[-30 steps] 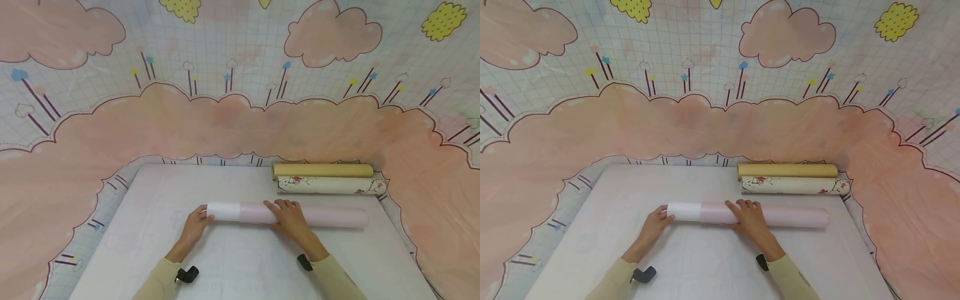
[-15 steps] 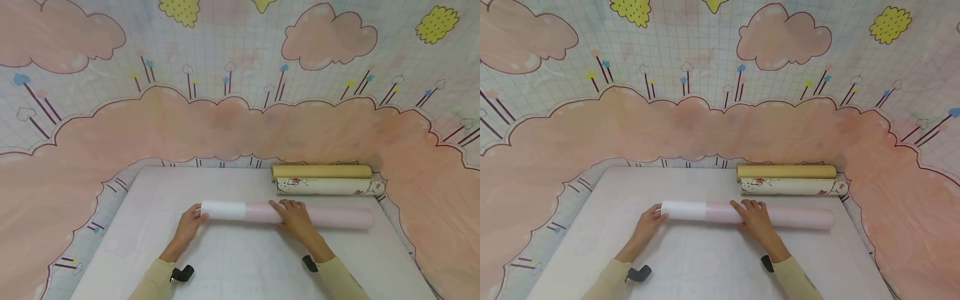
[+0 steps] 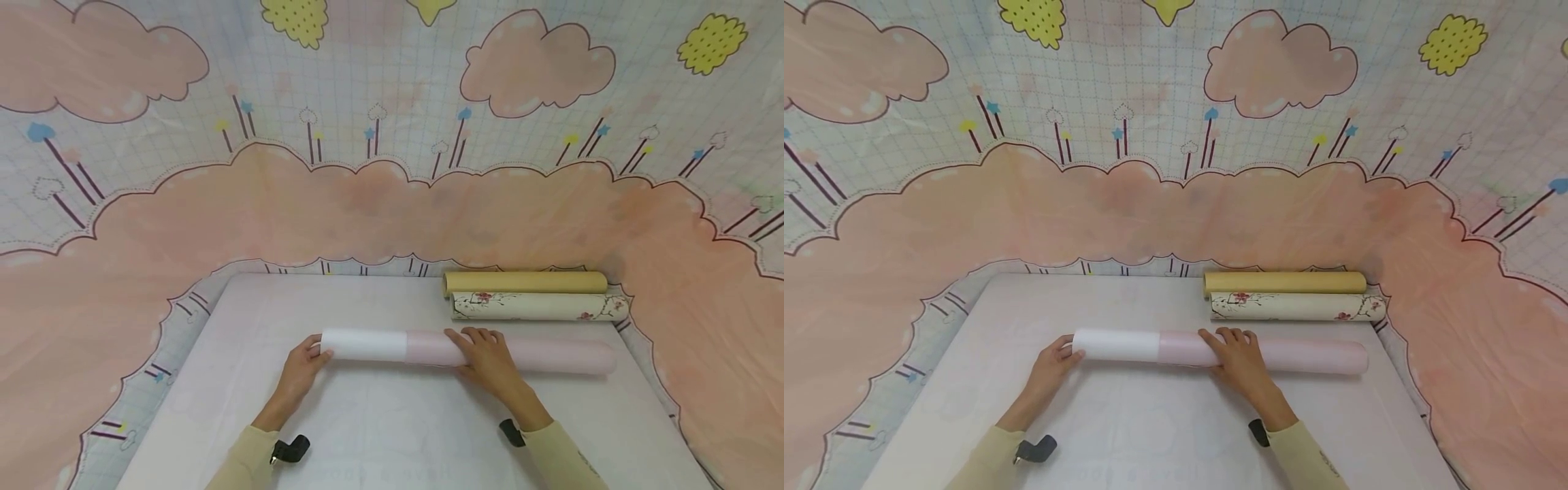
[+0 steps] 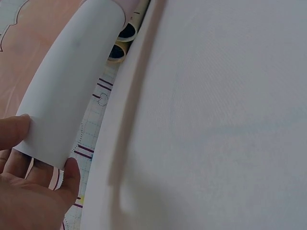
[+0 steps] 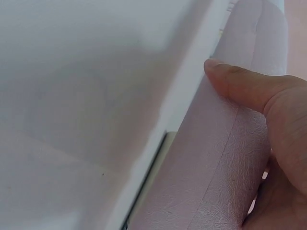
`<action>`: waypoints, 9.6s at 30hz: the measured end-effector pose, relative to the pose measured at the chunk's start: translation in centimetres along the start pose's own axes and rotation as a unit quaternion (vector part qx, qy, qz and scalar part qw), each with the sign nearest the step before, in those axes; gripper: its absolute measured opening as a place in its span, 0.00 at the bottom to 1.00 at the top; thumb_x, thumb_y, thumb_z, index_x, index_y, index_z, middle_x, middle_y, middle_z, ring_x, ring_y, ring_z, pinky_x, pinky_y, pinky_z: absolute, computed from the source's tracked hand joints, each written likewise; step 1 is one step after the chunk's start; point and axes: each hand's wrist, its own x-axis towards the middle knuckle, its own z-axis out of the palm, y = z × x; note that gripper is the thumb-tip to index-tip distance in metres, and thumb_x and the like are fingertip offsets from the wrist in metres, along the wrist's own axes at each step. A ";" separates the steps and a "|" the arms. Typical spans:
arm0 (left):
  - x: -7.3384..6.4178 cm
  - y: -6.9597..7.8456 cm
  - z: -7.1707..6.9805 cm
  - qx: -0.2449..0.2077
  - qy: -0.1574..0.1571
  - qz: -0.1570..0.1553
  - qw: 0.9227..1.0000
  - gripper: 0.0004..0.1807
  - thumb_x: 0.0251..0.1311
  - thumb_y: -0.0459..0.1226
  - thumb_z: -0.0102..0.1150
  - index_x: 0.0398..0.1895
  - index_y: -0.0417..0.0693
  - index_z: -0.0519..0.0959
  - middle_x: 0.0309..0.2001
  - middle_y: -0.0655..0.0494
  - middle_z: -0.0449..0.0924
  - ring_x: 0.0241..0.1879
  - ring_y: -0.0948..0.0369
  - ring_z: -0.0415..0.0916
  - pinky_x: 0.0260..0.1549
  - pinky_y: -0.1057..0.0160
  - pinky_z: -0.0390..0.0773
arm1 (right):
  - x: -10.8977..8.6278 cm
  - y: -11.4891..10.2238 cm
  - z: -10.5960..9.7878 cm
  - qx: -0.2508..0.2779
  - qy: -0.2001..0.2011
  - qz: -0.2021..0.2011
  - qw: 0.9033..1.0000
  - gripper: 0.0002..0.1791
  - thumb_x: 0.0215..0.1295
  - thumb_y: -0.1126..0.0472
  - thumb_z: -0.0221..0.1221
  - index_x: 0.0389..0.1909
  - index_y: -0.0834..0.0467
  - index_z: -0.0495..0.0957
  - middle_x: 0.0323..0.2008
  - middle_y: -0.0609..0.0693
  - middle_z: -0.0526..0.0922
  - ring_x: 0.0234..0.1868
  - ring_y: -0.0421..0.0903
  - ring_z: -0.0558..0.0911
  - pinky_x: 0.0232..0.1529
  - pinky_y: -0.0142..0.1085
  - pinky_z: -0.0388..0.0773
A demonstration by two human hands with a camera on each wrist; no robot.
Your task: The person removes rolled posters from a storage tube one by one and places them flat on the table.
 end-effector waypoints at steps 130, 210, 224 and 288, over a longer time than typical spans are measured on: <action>-1.1 7.2 0.6 -0.150 0.010 0.026 0.988 0.22 0.70 0.37 0.54 0.65 0.44 0.68 0.62 0.44 0.77 0.57 0.66 0.76 0.66 0.57 0.66 | 2.6 -2.8 -5.0 -0.095 0.148 -0.131 0.976 0.41 0.50 0.55 0.75 0.66 0.46 0.69 0.63 0.56 0.73 0.63 0.56 0.72 0.61 0.56 0.70; -0.9 3.0 1.3 -0.103 -0.082 0.066 0.989 0.25 0.73 0.35 0.46 0.71 0.56 0.65 0.78 0.50 0.51 0.74 0.39 0.52 0.65 0.39 0.66 | 1.8 -2.7 -2.6 0.594 -0.047 0.105 0.796 0.51 0.58 0.79 0.55 0.78 0.49 0.45 0.71 0.69 0.60 0.58 0.68 0.78 0.42 0.40 0.86; 0.0 2.3 0.2 -0.208 -0.158 0.010 0.965 0.31 0.72 0.36 0.50 0.75 0.54 0.57 0.71 0.46 0.66 0.52 0.66 0.81 0.52 0.65 0.80 | 1.7 -1.9 -2.3 0.682 -0.081 0.080 0.722 0.45 0.67 0.74 0.48 0.79 0.45 0.42 0.80 0.54 0.40 0.75 0.52 0.60 0.68 0.46 0.66; -1.2 2.7 -1.6 -0.108 -0.315 0.098 0.938 0.61 0.51 0.28 0.62 0.79 0.65 0.33 0.80 0.51 0.20 0.77 0.41 0.29 0.71 0.36 0.48 | 1.8 -0.9 -1.9 0.644 -0.135 0.005 0.753 0.55 0.56 0.76 0.61 0.79 0.45 0.43 0.80 0.55 0.37 0.77 0.61 0.50 0.56 0.31 0.77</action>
